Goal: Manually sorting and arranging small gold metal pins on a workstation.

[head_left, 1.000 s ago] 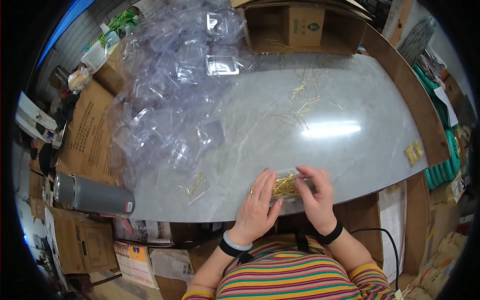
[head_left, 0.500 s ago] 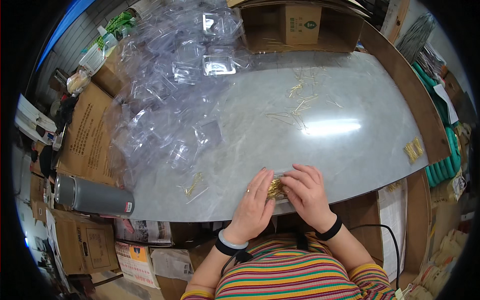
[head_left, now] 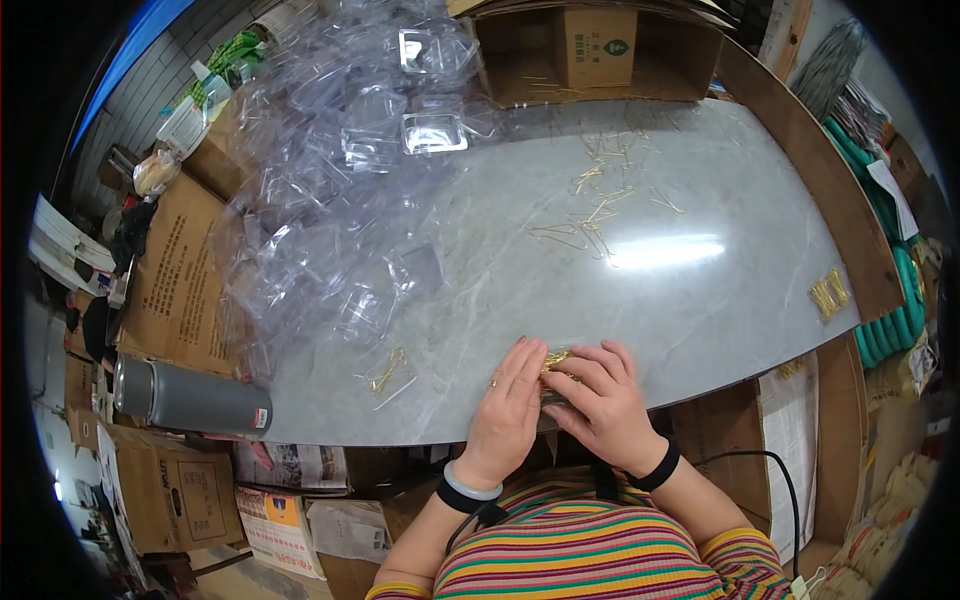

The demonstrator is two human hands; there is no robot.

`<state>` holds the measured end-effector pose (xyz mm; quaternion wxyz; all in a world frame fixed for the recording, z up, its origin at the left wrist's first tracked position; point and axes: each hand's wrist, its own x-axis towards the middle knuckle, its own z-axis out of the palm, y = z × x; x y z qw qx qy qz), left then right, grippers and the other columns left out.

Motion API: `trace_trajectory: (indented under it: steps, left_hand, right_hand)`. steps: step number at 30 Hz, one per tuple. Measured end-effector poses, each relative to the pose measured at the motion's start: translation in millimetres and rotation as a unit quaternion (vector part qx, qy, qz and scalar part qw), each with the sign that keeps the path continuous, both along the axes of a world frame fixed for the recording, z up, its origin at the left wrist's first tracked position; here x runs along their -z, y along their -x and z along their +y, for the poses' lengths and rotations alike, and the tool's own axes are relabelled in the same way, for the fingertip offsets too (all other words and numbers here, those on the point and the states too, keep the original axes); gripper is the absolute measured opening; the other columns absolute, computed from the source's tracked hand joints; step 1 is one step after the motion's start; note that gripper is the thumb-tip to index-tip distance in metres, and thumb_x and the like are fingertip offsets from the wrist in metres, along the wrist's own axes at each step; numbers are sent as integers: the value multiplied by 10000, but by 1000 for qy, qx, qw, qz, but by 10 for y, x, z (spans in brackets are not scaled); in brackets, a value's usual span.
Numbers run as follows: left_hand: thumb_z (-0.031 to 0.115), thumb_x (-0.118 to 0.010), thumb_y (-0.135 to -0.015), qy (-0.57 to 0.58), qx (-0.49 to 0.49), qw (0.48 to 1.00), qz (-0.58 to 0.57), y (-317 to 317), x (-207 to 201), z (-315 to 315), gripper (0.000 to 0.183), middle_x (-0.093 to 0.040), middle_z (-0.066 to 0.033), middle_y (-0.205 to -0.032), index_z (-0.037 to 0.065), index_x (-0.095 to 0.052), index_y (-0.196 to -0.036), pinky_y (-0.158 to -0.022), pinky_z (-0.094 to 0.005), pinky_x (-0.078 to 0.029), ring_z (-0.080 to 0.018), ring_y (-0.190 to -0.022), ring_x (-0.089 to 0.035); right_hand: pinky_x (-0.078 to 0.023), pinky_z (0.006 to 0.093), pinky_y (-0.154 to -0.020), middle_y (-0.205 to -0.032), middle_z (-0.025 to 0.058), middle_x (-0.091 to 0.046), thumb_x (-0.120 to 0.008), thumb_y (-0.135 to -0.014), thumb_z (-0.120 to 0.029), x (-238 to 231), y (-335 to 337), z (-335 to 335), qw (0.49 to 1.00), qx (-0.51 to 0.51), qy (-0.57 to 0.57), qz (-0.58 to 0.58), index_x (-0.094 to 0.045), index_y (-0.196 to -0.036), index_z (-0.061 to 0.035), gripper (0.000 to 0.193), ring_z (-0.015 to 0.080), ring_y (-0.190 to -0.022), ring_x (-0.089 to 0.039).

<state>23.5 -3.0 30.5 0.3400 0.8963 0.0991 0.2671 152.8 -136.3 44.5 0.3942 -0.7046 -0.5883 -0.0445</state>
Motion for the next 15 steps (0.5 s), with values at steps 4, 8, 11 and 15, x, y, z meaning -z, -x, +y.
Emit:
trace_trajectory:
  steps: [4, 8, 11, 15]
  left_hand:
    - [26, -529, -985, 92, 27, 995, -23, 38, -40, 45, 477, -491, -234, -1479, -35, -458, -1453, -1136, -454, -393, -420, -1385, -460]
    - [42, -566, -976, 41, 26, 999, -22, 15, -74, -4, 505, -495, -233, -1456, -36, -439, -1459, -1125, -471, -401, -422, -1397, -434]
    - [52, -583, -968, 2, 9, 1000, -17, 3, -13, -8, 498, -498, -231, -1452, -42, -463, -1441, -1121, -472, -403, -415, -1385, -448]
    - [40, -591, -948, -68, -10, 998, 3, 7, 21, -31, 468, -509, -230, -1429, -50, -511, -1400, -1112, -477, -413, -427, -1364, -460]
  right_hand:
    - [-394, 510, -1045, -1148, 82, -624, -764, -817, -151, 61, 3, 58, 998, 56, -17, -25, -681, -1114, -104, 312, 308, -1153, -552]
    - [-436, 476, -984, -1156, 118, -599, -743, -797, -70, 52, -15, 58, 999, 33, -27, 15, -676, -1087, -65, 298, 329, -1102, -555]
    - [-432, 478, -998, -1195, 131, -600, -725, -810, -52, 9, -33, -43, 994, 1, -20, 109, -662, -1153, -55, 348, 348, -1120, -557]
    - [-423, 498, -1045, -1309, 148, -601, -724, -852, -94, -165, -95, -46, 999, 23, 14, 30, -601, -1300, -47, 467, 382, -1237, -544]
